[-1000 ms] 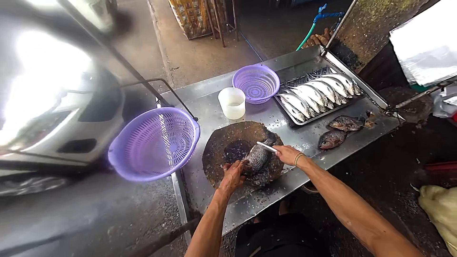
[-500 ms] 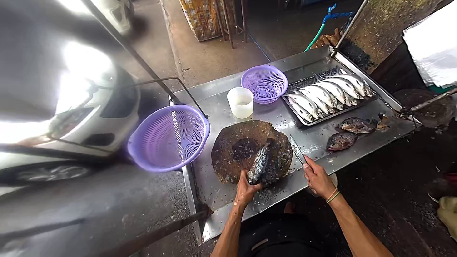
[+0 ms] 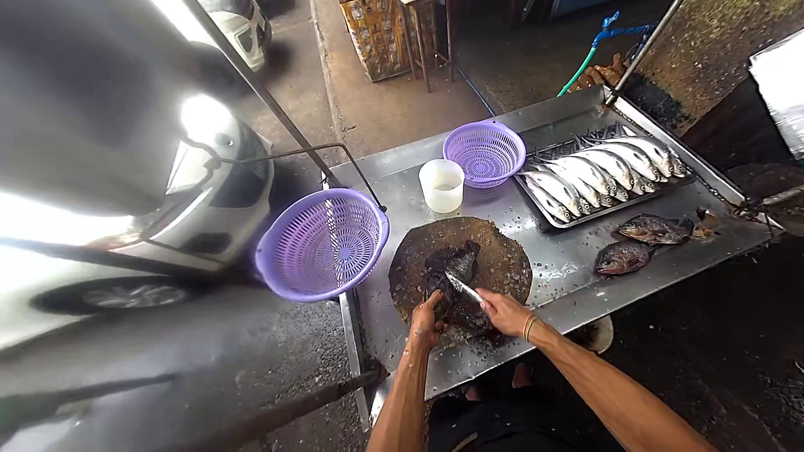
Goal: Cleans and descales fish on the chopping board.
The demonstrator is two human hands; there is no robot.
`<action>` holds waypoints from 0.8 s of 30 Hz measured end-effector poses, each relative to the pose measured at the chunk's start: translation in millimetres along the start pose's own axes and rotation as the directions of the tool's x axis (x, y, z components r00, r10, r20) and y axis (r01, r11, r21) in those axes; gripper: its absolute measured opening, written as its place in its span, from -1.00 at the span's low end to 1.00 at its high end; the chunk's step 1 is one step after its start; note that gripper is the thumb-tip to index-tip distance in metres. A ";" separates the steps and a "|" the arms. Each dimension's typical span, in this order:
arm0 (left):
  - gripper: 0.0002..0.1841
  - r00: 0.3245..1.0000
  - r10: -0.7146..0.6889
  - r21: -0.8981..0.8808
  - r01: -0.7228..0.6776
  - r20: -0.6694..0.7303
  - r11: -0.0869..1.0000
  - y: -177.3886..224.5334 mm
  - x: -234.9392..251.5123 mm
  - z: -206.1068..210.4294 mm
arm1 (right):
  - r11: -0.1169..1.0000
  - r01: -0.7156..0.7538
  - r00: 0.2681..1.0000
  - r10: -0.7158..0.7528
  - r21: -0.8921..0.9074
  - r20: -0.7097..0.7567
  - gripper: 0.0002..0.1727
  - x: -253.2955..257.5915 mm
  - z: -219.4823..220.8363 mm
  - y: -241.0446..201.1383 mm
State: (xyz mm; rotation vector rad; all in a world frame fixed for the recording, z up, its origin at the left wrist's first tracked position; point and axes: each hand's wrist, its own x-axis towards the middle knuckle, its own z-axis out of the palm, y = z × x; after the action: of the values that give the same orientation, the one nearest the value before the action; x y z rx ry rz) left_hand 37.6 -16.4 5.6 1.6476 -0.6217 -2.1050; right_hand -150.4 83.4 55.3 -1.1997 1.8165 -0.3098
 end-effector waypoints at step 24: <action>-0.48 0.946 0.314 0.567 -0.300 0.076 0.767 23.3 1.5 -3.8 | 0.998 0.047 0.998 -0.046 -0.039 0.033 -0.45 -18.9 -13.8 -22.5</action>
State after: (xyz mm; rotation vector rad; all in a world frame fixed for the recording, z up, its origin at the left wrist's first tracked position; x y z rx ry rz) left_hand 41.8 -36.7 16.8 1.6943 -1.5300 -1.7422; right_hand -145.6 84.4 87.4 -1.2688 1.7763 -0.2808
